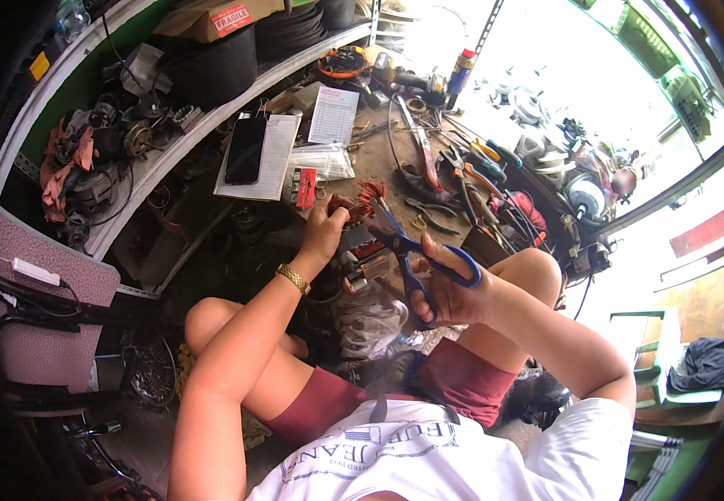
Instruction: The person uses shears to trim wires on a copper coil component and handles various metal motor housings and internal parts while seated on the floor.
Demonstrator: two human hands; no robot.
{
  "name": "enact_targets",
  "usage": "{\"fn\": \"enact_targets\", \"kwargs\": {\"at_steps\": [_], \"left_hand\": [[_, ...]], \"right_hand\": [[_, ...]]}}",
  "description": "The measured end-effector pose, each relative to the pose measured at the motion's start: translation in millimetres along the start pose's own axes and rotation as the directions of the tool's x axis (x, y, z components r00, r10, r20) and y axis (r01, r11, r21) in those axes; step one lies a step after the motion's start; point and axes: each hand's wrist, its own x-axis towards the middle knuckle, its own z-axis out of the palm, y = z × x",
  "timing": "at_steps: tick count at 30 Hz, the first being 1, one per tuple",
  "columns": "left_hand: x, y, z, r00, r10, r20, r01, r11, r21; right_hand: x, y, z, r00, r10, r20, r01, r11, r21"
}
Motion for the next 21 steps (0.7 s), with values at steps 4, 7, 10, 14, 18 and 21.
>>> {"fn": "enact_targets", "kwargs": {"at_steps": [4,7,10,14,18,21], "left_hand": [[-4,7,2,0.999,0.015,-0.028,-0.015,1.000,0.008],[-6,11,0,0.998,0.035,-0.045,-0.033,0.998,0.047],[-6,15,-1,0.999,0.021,-0.038,-0.017,0.996,0.088],[-6,17,-1,0.999,0.040,-0.033,-0.036,0.990,0.134],[-3,15,1,1.000,0.011,0.000,-0.011,0.995,0.101],[0,-1,-2,0.999,0.026,-0.019,-0.024,0.996,0.081]], "right_hand": [[-1,-10,15,0.996,0.094,-0.003,-0.093,0.986,0.141],[-3,-22,26,0.990,0.119,-0.077,-0.111,0.989,0.099],[3,-28,33,0.990,0.083,-0.111,-0.082,0.996,0.015],[11,1,11,0.968,-0.183,-0.169,0.117,0.932,-0.342],[21,26,-11,0.898,-0.409,-0.161,0.280,0.815,-0.507],[39,45,-23,0.820,-0.555,-0.139,0.344,0.672,-0.656]]}}
